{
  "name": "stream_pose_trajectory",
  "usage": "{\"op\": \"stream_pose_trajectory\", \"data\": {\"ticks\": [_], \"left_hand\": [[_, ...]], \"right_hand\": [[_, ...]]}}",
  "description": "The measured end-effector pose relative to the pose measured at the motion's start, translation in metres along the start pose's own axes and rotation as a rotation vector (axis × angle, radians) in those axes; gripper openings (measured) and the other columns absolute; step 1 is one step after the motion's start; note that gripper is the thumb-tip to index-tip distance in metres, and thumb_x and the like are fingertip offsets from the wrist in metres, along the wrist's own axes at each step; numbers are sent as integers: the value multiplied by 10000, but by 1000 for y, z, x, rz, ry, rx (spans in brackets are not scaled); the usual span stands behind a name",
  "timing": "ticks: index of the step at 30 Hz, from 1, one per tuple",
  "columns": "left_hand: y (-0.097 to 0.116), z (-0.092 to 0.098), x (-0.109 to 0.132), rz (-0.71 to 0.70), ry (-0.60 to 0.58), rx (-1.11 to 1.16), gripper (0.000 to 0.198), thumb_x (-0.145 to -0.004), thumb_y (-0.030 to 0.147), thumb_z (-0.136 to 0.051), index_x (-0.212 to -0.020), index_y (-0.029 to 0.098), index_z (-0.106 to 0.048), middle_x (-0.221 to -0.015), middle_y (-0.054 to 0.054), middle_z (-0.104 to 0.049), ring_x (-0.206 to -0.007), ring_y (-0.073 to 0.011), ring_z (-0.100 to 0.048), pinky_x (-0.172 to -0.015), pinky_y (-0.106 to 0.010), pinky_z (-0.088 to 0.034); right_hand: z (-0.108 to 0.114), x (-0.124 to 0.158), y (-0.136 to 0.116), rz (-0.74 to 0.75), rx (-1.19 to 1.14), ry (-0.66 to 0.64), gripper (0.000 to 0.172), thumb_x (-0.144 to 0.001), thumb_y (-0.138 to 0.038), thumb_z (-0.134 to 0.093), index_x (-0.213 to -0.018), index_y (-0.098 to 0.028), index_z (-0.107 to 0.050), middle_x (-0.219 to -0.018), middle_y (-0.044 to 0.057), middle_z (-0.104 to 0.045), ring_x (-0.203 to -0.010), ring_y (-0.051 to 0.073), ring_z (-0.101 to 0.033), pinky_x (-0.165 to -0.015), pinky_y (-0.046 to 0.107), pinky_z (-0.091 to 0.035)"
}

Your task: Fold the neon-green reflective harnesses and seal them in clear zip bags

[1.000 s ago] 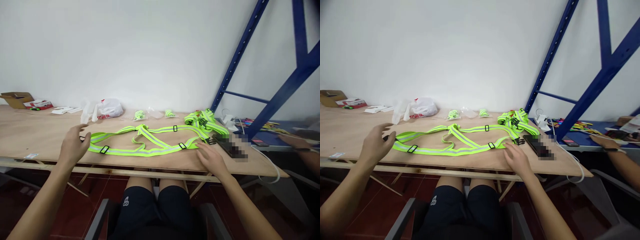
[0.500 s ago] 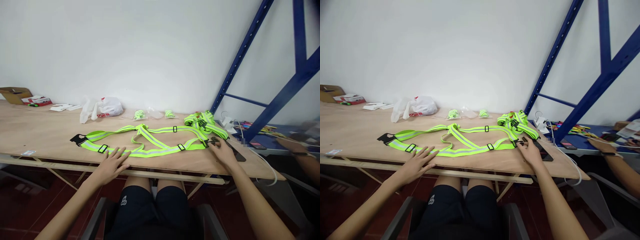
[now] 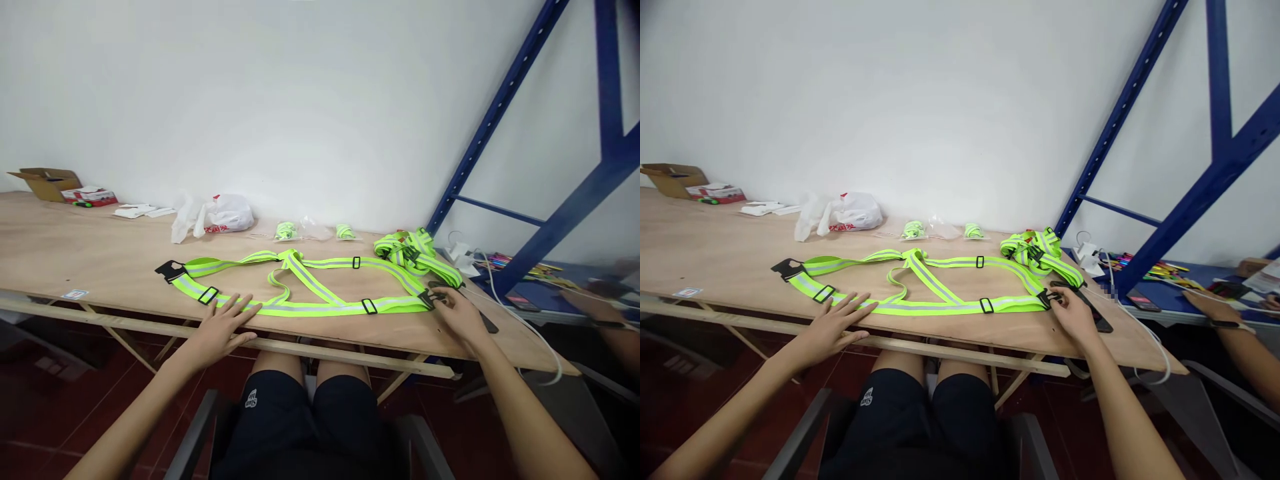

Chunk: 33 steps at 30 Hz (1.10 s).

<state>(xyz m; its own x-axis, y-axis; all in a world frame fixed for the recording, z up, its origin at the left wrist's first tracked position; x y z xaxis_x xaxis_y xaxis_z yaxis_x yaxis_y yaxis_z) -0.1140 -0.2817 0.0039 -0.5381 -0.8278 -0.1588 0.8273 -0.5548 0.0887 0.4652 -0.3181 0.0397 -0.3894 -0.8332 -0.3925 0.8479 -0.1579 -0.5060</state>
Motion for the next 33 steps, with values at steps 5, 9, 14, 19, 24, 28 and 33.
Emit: {"op": "stream_pose_trajectory", "data": {"ticks": [5,9,14,19,24,28,33], "left_hand": [[7,18,-8,-31,-11,43,588,-961,624,-442,-1477,344,-470,-1548,-122,-438,-1416,-362,-410,-1129,-594,-296],[21,23,-13,-83,47,3,633,-973,633,-400,-1528,330,-379,-1576,-104,-399,-1449,-345,-359,-1157,-587,-252],[13,6,-5,-6,89,-133,752,-937,700,-394,-1576,325,-261,-1626,-80,-294,-1484,-388,-267,-1155,-595,-238],[-6,9,7,-43,203,-187,762,-941,642,-449,-1585,287,-247,-1613,-92,-329,-1467,-330,-327,-1143,-481,-315],[-39,25,17,33,326,-270,756,-892,574,-564,-1538,231,-371,-1605,-154,-325,-1473,-376,-300,-1158,-528,-269],[-48,34,30,3,382,-279,649,-918,559,-532,-1492,270,-444,-1606,-118,-336,-1478,-351,-302,-1173,-504,-252],[-67,38,35,55,377,-237,810,-858,693,-540,-1512,231,-413,-1615,-141,-305,-1492,-381,-253,-1178,-555,-216]], "right_hand": [[-2,1,-2,5,145,-72,521,-798,-493,-519,-1152,-146,-683,-882,130,-698,-771,296,-653,-671,390,-497],[3,15,-45,224,314,107,519,-872,-485,-477,-1222,-139,-643,-1220,206,-634,-1090,375,-613,-890,499,-512],[-32,58,-109,545,228,-47,537,-961,-512,-415,-1335,-159,-568,-1434,187,-531,-1312,344,-516,-1080,500,-436],[-66,88,-139,604,178,-308,610,-981,-542,-410,-1509,-235,-407,-1580,132,-386,-1458,316,-359,-1151,526,-366],[-75,94,-157,607,135,-412,624,-990,-527,-425,-1551,-267,-338,-1599,102,-352,-1482,291,-312,-1184,537,-318],[-78,95,-158,584,133,-442,615,-990,-523,-431,-1535,-245,-372,-1577,109,-394,-1462,297,-355,-1175,526,-345],[-78,96,-153,552,144,-453,599,-985,-527,-437,-1490,-205,-441,-1494,138,-509,-1407,326,-440,-1137,542,-393]]}}
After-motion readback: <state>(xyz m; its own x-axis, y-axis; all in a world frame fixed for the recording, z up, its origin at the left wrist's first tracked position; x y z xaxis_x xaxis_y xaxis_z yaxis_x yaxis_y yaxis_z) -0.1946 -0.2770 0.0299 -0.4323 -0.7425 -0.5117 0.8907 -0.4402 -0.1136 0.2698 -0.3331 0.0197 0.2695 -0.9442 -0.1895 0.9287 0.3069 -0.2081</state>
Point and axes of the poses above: each hand's wrist, its own x-axis away from the middle knuckle, its own z-axis out of the back of the hand, y = z × x, the point moved 8 cm from there along -x, towards the middle knuckle
